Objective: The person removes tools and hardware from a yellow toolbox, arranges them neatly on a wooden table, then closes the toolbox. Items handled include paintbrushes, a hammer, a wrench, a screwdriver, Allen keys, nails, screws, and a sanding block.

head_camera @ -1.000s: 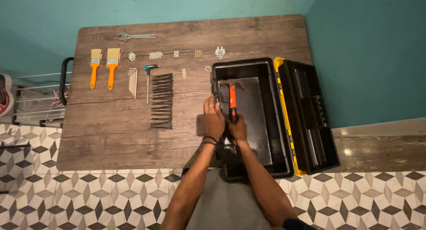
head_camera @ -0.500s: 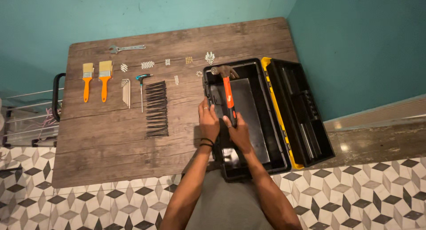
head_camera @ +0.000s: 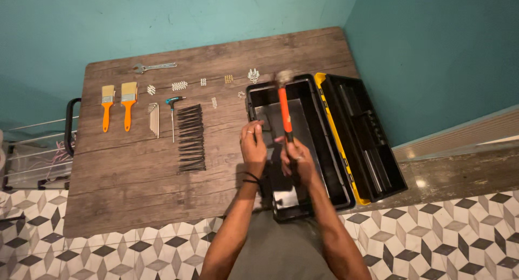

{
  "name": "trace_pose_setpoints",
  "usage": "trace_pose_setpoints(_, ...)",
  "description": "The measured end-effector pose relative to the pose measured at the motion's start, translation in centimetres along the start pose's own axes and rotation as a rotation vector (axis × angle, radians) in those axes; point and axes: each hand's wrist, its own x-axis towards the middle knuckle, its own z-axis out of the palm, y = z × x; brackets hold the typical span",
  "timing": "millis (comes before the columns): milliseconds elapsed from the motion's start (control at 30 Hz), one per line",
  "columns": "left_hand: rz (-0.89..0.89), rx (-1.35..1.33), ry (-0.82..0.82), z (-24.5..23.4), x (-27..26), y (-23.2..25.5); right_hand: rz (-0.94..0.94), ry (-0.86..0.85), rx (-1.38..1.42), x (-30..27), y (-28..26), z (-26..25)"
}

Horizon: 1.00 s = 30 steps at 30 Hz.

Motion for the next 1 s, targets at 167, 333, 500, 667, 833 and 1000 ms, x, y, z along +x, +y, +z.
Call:
trace_pose_setpoints(167,-0.125,-0.188,-0.018,0.2,-0.5,0.4,0.184,-0.261,0.323,-0.4,-1.7,-2.3)
trace_pose_setpoints(333,-0.231,-0.467,-0.244,0.9,-0.1,-0.2,0.198,-0.07,-0.136,1.0,1.8,-2.4)
trace_pose_setpoints(500,-0.211,-0.621,-0.29,1.6,1.0,1.0,-0.31,0.425,-1.008,0.7,2.9,0.5)
trace_pose_setpoints(667,-0.175,-0.728,-0.166,3.2,0.9,2.8,-0.61,0.431,-1.054,0.0,1.3,4.0)
trace_pose_setpoints(833,-0.5,-1.02,-0.161,1.6,1.6,2.3,-0.492,0.373,-0.909,0.3,0.2,5.4)
trace_pose_setpoints(1000,-0.319,-1.121,-0.241,-1.7,3.2,1.8,-0.281,0.176,-0.658,0.2,-0.3,4.9)
